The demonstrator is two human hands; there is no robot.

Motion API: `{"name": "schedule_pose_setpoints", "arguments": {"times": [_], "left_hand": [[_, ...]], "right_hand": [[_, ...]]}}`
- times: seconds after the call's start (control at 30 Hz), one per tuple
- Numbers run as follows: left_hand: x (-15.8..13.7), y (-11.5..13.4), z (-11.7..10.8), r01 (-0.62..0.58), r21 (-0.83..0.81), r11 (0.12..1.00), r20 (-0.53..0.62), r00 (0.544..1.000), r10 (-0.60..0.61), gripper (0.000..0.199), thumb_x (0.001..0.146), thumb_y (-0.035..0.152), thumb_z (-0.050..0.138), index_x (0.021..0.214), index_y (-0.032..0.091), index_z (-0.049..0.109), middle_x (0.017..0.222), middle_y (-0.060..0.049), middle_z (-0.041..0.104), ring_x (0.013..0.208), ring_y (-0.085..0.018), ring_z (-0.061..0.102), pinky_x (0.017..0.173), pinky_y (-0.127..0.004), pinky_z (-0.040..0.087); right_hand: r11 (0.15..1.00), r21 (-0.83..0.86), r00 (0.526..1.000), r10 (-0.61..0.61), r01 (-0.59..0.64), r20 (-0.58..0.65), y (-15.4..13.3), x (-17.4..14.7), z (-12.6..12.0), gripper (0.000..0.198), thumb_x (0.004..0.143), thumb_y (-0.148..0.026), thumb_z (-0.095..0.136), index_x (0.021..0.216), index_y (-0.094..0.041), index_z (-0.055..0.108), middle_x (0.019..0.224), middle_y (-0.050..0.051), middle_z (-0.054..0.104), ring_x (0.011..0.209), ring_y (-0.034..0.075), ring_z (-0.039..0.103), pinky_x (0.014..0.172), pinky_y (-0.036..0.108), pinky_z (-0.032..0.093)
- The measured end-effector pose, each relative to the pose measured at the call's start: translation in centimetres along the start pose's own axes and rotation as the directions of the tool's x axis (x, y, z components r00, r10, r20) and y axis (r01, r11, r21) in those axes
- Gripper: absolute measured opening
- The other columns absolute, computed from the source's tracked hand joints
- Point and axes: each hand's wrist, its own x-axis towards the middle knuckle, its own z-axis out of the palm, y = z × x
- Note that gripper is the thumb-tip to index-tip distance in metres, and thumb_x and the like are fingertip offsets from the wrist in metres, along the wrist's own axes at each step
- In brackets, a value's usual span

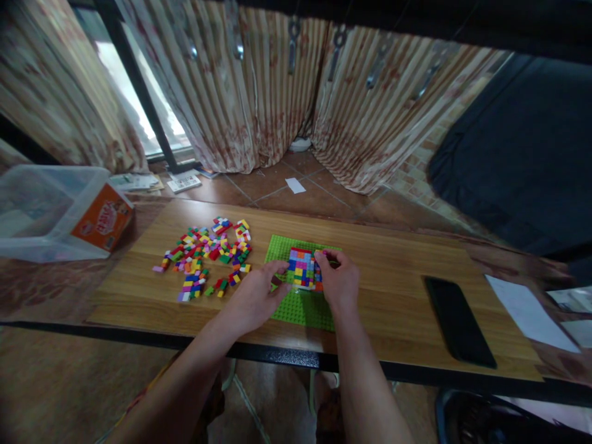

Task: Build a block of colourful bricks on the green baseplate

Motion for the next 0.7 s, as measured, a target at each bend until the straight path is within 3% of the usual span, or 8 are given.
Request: {"name": "schedule_pose_setpoints", "arguments": {"times": [0.37, 0.53, 0.6, 0.7], "left_hand": [[0.0, -0.1, 0.2, 0.011, -0.002, 1.000, -0.006, 1.000, -0.011, 0.036, 0.083, 0.019, 0.058, 0.119, 0.018, 0.059, 0.114, -0.008, 0.069, 0.098, -0.020, 0.066, 0.087, -0.031, 0.052], [0.2, -0.5, -0.8, 0.039, 0.058, 0.998, -0.033, 0.999, -0.037, 0.034, 0.084, 0.020, 0.056, 0.118, 0.015, 0.061, 0.106, -0.009, 0.071, 0.086, -0.019, 0.067, 0.078, -0.029, 0.051], [0.4, -1.2, -1.9, 0.062, 0.078, 0.995, -0.059, 0.997, -0.057, 0.029, 0.084, 0.019, 0.055, 0.111, 0.015, 0.064, 0.101, -0.008, 0.072, 0.082, -0.017, 0.066, 0.073, -0.026, 0.050], [0.4, -2.9, -4.4, 0.052, 0.142, 0.988, -0.057, 0.997, -0.045, 0.019, 0.082, 0.014, 0.051, 0.086, 0.015, 0.070, 0.080, -0.005, 0.071, 0.074, -0.016, 0.063, 0.067, -0.024, 0.045]], "right_hand": [[0.999, -0.017, 0.999, 0.040, -0.040, -0.014, -0.5, -0.2, 0.0, 0.043, 0.069, -0.054, 0.070, 0.087, -0.015, 0.073, 0.079, 0.009, 0.073, 0.066, 0.020, 0.065, 0.061, 0.032, 0.051], [0.998, -0.055, 1.000, -0.003, 0.003, 0.001, -0.6, -0.4, -0.3, 0.046, 0.072, -0.058, 0.065, 0.089, -0.015, 0.074, 0.080, 0.010, 0.074, 0.067, 0.021, 0.065, 0.061, 0.032, 0.050], [0.996, -0.084, 1.000, -0.012, 0.012, 0.000, -0.7, -0.5, -0.5, 0.048, 0.076, -0.059, 0.061, 0.089, -0.015, 0.074, 0.080, 0.011, 0.074, 0.067, 0.022, 0.065, 0.062, 0.033, 0.049], [0.992, -0.126, 0.999, -0.009, 0.003, -0.041, -0.3, -0.4, -0.9, 0.047, 0.079, -0.058, 0.056, 0.089, -0.015, 0.073, 0.081, 0.011, 0.074, 0.068, 0.022, 0.066, 0.064, 0.034, 0.049]]}}
